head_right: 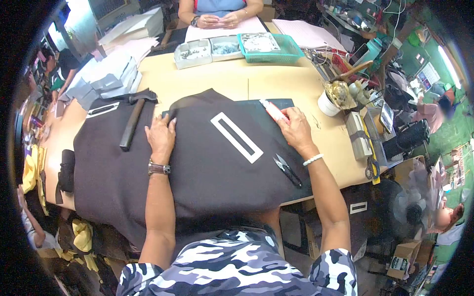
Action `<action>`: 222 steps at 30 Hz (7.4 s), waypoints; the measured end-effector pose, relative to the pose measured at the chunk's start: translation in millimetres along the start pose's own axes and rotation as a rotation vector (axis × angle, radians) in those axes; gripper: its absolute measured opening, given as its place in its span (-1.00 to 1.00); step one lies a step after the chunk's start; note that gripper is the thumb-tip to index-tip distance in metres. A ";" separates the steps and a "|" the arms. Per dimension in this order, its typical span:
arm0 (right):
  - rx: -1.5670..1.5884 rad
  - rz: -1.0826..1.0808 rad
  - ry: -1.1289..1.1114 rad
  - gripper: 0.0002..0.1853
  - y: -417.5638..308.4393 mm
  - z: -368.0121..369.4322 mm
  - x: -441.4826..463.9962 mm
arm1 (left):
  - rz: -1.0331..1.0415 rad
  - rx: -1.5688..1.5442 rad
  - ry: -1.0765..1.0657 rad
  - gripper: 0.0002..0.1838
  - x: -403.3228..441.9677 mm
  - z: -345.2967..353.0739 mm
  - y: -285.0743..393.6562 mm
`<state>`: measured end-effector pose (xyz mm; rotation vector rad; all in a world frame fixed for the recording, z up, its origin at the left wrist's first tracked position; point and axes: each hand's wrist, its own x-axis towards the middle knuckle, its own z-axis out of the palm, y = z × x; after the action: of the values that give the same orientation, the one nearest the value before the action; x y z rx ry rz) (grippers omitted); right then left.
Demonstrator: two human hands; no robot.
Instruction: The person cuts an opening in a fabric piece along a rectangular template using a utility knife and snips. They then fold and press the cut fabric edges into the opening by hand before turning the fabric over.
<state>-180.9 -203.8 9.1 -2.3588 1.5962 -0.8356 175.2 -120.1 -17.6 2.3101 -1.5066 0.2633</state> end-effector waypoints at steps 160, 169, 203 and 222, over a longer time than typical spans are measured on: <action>0.742 0.987 1.087 -0.55 15.2 38.8 -266.8 | -0.655 -1.826 -0.457 -0.74 -66.3 -44.3 84.8; 0.779 1.386 0.408 -0.60 139.4 174.3 -263.2 | -0.626 -1.797 -0.538 -0.68 -68.6 -45.3 94.3; 0.228 -0.730 0.060 -0.78 -119.3 -32.1 -62.6 | -0.447 -1.843 -0.764 -0.81 -107.2 -84.5 99.1; 0.765 0.069 0.018 -0.67 -125.1 -7.8 -63.2 | -0.278 -1.806 -0.719 -0.81 -103.4 -76.9 92.6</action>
<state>-102.0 -94.4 48.1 -1.7389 1.0714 -1.1843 51.7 -35.5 35.3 0.9485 -0.7677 -1.4696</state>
